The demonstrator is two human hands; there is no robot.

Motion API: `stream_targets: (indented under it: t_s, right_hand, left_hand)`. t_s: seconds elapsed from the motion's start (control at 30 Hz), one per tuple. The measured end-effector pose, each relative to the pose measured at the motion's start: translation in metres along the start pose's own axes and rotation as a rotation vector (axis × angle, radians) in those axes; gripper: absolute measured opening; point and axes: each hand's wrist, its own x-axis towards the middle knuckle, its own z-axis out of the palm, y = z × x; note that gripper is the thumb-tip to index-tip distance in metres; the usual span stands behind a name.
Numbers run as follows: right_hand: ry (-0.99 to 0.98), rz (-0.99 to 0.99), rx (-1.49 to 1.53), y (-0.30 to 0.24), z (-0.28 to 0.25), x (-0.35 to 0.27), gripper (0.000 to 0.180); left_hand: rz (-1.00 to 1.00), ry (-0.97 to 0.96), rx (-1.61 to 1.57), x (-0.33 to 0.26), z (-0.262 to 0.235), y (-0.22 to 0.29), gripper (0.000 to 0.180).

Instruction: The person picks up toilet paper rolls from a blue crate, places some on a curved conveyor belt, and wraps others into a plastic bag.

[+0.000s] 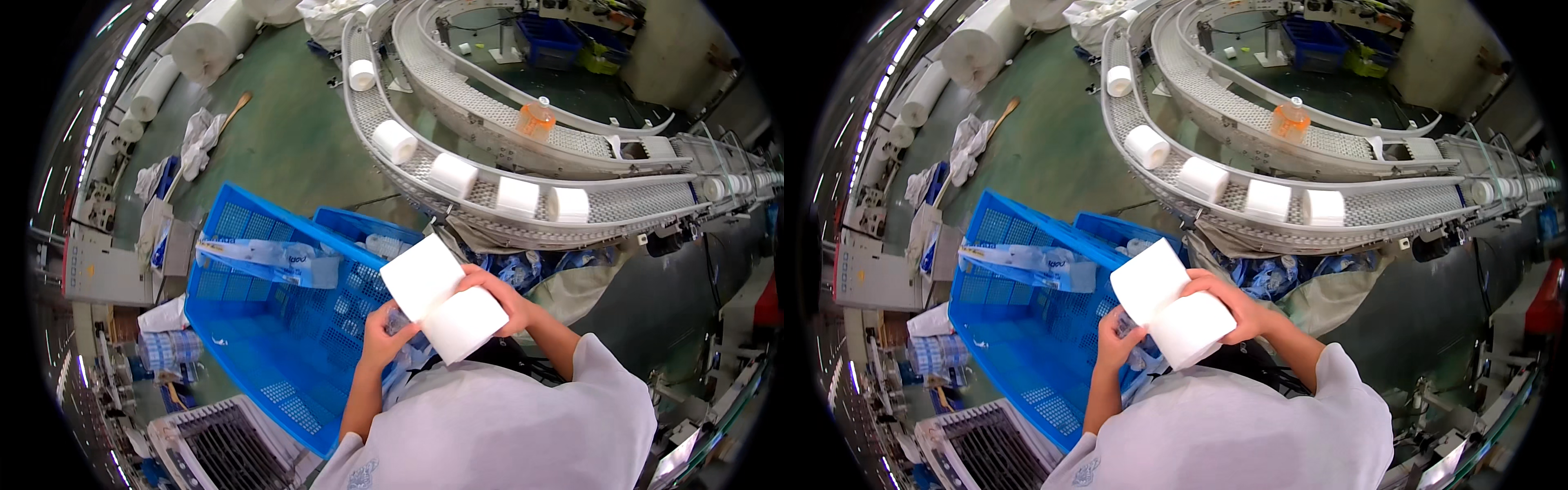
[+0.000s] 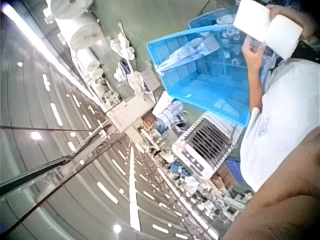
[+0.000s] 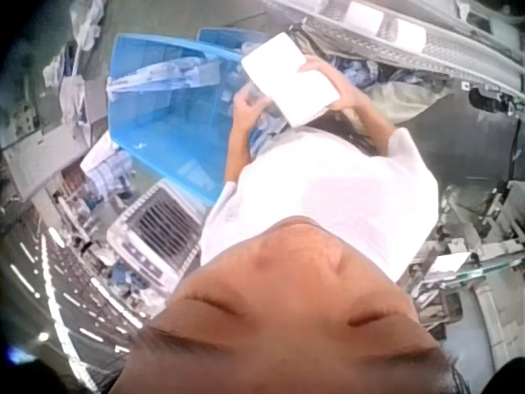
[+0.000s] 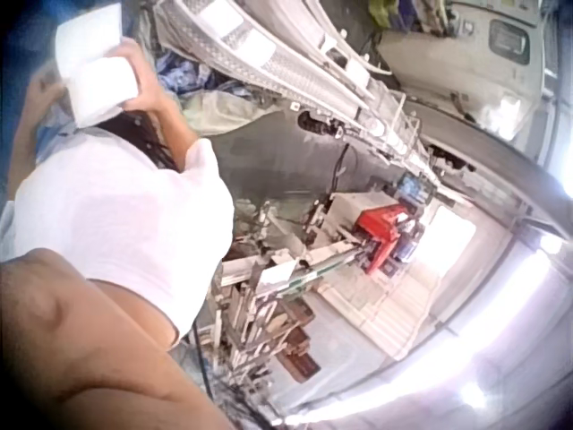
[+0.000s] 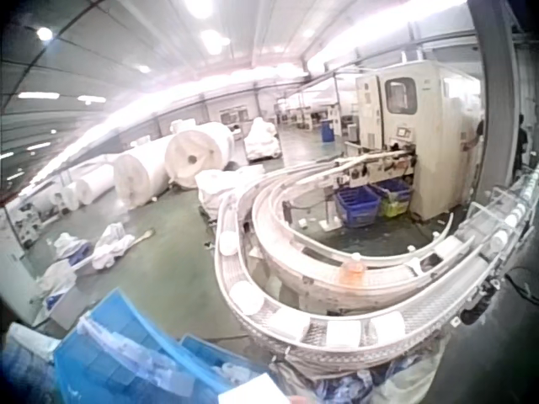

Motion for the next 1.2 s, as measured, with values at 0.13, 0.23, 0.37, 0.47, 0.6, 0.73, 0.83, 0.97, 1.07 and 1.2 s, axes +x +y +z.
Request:
stream_targets:
  t_s: [0.13,0.23,0.37,0.47,0.6,0.73,0.83,0.97,1.07,1.2]
  right_hand:
    - [-0.067,0.095,0.198,0.002,-0.014,0.002,0.075]
    - [-0.021,0.101,0.283,0.002,-0.012,0.005,0.072]
    - [0.199,0.254,0.386,0.028,-0.028,0.007,0.079]
    - [0.465,0.303,0.662,0.049,-0.041,0.032,0.075]
    - [0.506,0.447,0.659,0.119,-0.045,0.078,0.055]
    - [0.563,0.525,1.028,0.207,-0.015,0.13,0.052]
    - [0.601,0.739,1.001,0.252,0.008,0.144,0.051]
    - [0.751,0.943,0.85,0.322,0.012,0.145,0.055]
    - [0.804,0.973,0.597,0.353,0.02,0.141,0.059]
    - [0.735,1.048,0.553,0.39,0.048,0.146,0.056]
  left_hand:
    - [0.016,0.068,0.076,0.004,0.008,0.006,0.029]
    - [-0.05,0.074,0.078,0.001,0.008,0.001,0.028]
    - [-0.2,0.115,0.124,-0.001,0.004,0.014,0.041]
    - [-0.252,0.185,0.896,-0.015,-0.007,-0.015,0.062]
    - [-0.423,0.079,1.258,-0.035,-0.011,-0.034,0.061]
    - [-0.363,-0.107,1.346,-0.051,-0.036,-0.069,0.027]
    - [-0.296,-0.1,1.251,-0.064,-0.042,-0.065,0.02]
    - [-0.375,-0.159,1.271,-0.097,-0.057,-0.065,0.023]
    - [-0.475,-0.154,1.286,-0.128,-0.069,-0.071,0.024]
    - [-0.58,-0.109,1.232,-0.147,-0.08,-0.075,0.026]
